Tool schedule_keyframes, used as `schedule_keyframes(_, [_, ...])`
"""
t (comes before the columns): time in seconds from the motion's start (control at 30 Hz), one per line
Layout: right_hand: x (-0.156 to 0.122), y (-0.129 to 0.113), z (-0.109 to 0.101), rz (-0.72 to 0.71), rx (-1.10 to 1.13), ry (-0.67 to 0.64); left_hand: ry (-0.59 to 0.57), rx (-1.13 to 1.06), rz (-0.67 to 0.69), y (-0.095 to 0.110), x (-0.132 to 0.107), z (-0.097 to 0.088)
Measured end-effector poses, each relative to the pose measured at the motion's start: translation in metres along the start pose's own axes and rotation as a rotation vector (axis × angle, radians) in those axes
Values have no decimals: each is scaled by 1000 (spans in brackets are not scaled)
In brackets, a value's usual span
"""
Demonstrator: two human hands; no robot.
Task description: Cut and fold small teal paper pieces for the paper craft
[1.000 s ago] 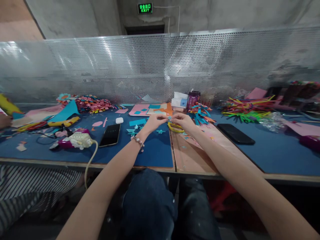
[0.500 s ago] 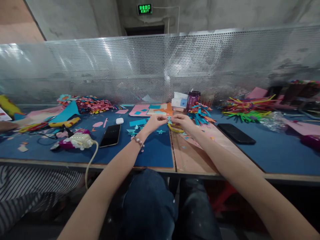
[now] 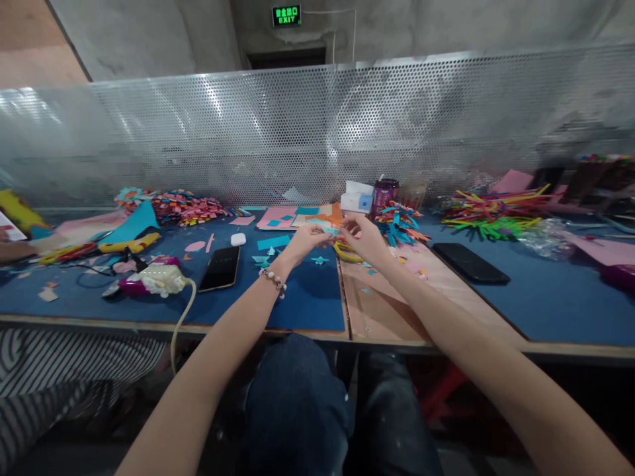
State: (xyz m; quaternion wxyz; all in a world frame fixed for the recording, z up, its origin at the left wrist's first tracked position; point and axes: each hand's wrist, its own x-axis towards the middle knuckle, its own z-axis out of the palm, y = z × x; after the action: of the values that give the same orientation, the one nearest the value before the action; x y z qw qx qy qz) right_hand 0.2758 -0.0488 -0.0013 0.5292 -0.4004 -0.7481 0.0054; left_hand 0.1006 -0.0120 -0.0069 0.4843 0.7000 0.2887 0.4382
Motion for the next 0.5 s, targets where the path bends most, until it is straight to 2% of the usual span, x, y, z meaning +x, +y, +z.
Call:
schedule_keyframes(0.17, [1,7,-2,-262,-252,-90,-22,-59,37,6,-4,4])
schedule_keyframes(0.33, [2,15,-2,-363,-365,-81,-35,-22,57,9,-7,6])
schedule_keyframes(0.5, [1,14,-2,-418,-471,-99,-35,12,72,8,-7,5])
